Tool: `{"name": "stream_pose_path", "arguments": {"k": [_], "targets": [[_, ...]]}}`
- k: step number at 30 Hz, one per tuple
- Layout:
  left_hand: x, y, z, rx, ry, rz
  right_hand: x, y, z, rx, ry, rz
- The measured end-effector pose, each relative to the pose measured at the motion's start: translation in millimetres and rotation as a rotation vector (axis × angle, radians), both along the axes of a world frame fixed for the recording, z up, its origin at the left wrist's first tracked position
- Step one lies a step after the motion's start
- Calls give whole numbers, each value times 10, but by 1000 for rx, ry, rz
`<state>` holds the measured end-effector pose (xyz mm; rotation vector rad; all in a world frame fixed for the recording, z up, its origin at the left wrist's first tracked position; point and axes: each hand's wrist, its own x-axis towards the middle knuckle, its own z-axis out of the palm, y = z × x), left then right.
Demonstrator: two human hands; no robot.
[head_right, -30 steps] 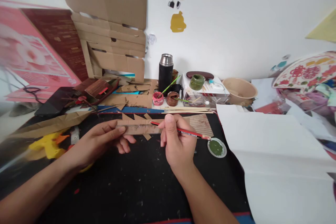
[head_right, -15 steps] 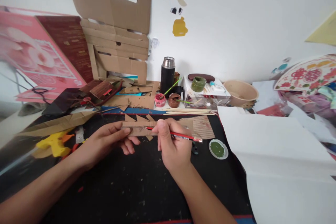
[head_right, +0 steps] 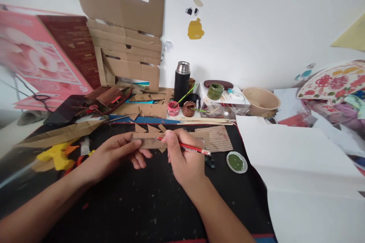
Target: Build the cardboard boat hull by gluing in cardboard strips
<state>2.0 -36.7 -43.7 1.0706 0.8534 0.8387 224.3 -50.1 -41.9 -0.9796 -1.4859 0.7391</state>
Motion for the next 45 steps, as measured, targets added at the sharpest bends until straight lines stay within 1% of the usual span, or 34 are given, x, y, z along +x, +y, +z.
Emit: {"name": "stream_pose_path", "arguments": {"k": [12,22,30,36,45], "targets": [[-11,-2,-12,7,9,-15,-5,9,-3,-28,-41,22],[2,2,-16,0,5,-14,-11,17,18,-30,-72,12],[2,-12,-5,2,4,-12,-18,21,30,-58,-60,18],[0,-14,-3,-17,-11,-15,-17,18,18,-54,-59,18],[-5,2,-15,-6,6,-12,-23,25,28,-62,-35,21]]}}
